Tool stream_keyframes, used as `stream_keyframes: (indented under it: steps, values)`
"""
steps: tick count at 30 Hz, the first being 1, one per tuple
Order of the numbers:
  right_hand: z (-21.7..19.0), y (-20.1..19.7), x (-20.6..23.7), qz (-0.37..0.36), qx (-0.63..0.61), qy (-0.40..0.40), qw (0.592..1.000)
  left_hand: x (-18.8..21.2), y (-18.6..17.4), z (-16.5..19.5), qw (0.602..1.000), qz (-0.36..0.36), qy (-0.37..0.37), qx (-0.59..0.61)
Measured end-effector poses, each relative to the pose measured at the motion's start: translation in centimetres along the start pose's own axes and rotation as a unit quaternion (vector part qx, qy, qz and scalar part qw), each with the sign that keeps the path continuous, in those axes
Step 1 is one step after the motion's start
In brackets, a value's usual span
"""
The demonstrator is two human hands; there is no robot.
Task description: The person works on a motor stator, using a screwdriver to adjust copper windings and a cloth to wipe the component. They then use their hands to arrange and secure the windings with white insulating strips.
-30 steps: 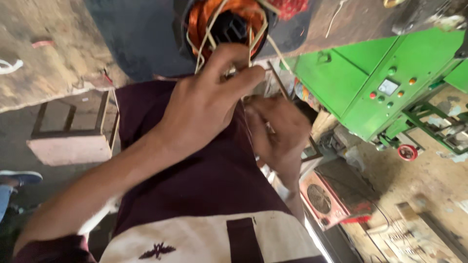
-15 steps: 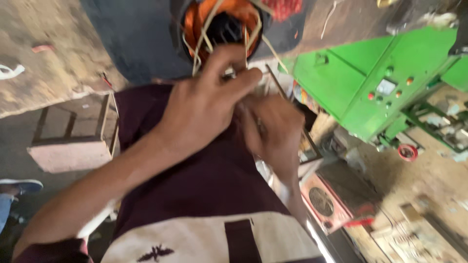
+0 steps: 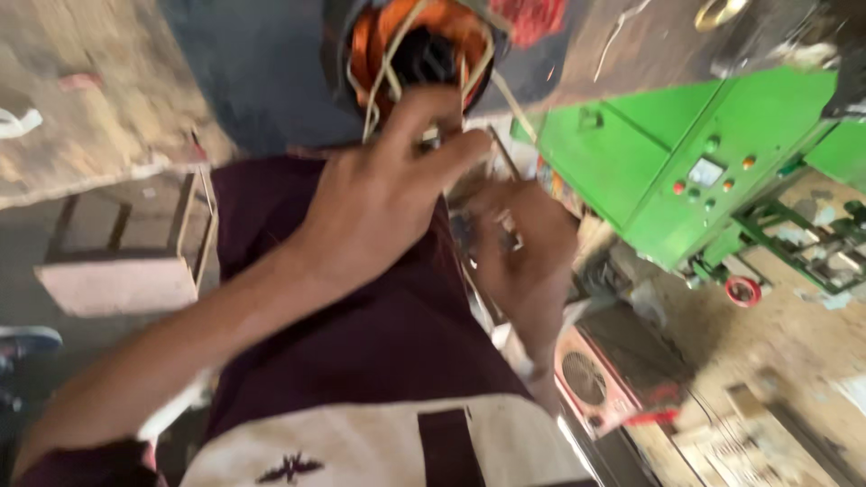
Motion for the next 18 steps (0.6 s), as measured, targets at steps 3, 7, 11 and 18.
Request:
stream_keyframes:
  steps: [3, 7, 11, 18]
  values:
    - [0.6, -1.5, 0.5, 0.155, 0.064, 0.041, 0.985, 0.6, 0.3, -0.3, 1.0, -0.019, -0.017, -0.004]
    - [0.8, 0.0, 0.9, 0.105, 0.075, -0.052, 0.99, 1.1, 0.5, -0.4, 1.0, -0.007, -0.017, -0.006]
    - [2.1, 2.0, 0.8, 0.103, 0.038, -0.065, 0.992, 1.0, 0.4, -0.5, 1.0, -0.016, -0.012, 0.003]
    - [6.3, 3.3, 2.0, 0.027, -0.377, 0.253, 0.891, 1.0, 0.2, -0.6, 1.0, -0.009, 0.019, -0.023]
Point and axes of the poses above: each hand's wrist, its own x-axis away from the middle knuckle, its own y-axis out of the palm, z = x × y, the point moved 4 cm from there along -x, towards the middle knuckle, and after that the axes turned 9 degrees about z, right-handed, at the moved point
